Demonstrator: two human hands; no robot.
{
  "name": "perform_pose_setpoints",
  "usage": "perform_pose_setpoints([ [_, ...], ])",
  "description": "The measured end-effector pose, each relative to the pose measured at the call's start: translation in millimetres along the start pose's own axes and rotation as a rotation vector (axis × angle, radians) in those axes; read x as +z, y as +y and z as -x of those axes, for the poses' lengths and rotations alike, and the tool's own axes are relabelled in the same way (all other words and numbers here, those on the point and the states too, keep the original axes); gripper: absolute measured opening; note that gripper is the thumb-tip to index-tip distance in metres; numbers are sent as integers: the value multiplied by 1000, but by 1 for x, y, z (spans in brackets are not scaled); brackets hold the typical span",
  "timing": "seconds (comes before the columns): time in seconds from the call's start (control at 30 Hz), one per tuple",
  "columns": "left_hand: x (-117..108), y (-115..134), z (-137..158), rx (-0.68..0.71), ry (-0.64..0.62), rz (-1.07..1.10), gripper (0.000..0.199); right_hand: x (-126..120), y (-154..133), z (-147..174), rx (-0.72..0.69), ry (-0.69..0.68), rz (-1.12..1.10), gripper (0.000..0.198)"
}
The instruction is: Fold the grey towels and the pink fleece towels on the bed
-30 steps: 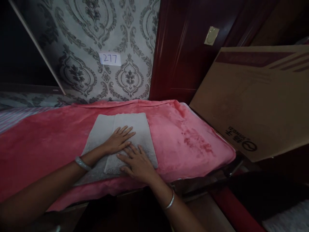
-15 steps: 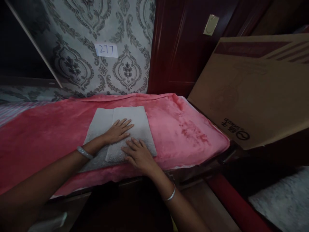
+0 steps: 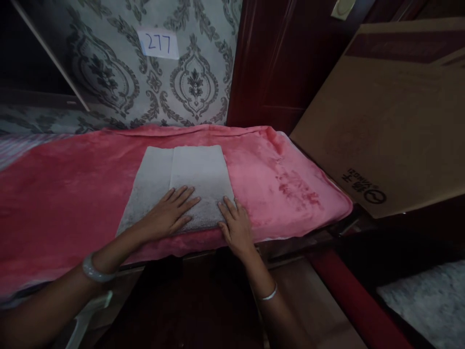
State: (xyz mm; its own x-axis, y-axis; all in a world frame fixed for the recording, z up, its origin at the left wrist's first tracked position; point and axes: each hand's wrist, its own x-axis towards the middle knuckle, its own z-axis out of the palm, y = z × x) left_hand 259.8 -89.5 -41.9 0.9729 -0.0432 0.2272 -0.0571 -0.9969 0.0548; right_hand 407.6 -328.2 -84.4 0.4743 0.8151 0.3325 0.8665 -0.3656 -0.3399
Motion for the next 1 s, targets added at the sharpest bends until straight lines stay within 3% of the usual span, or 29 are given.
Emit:
perform_pose_setpoints([
  [0.17,-1,7,8,-32,44,-18,55,-2,0,0,21,-53,6,58],
  [0.37,-6,40,31,26,173,-84,46,-12,-4,-2,40,-20,-64,54],
  [0.47,-2,57,38,59,264,-94,45,-21,-19,-11,-74,-34,-83,51],
  [0.57,12,65,42,17,375,-103,50,-29,-33,-26,-289,-195,-110,50],
  [0.63,24,66,44,3,428,-125,56,-31,-37,-35,-351,-308,-85,51],
  [0.77,36,64,47,10,469,-137,60,-30,-29,-57,-358,-404,12,56],
  [1.0,35,63,44,7,502,-167,41,-19,-17,-123,-296,-467,112,60],
])
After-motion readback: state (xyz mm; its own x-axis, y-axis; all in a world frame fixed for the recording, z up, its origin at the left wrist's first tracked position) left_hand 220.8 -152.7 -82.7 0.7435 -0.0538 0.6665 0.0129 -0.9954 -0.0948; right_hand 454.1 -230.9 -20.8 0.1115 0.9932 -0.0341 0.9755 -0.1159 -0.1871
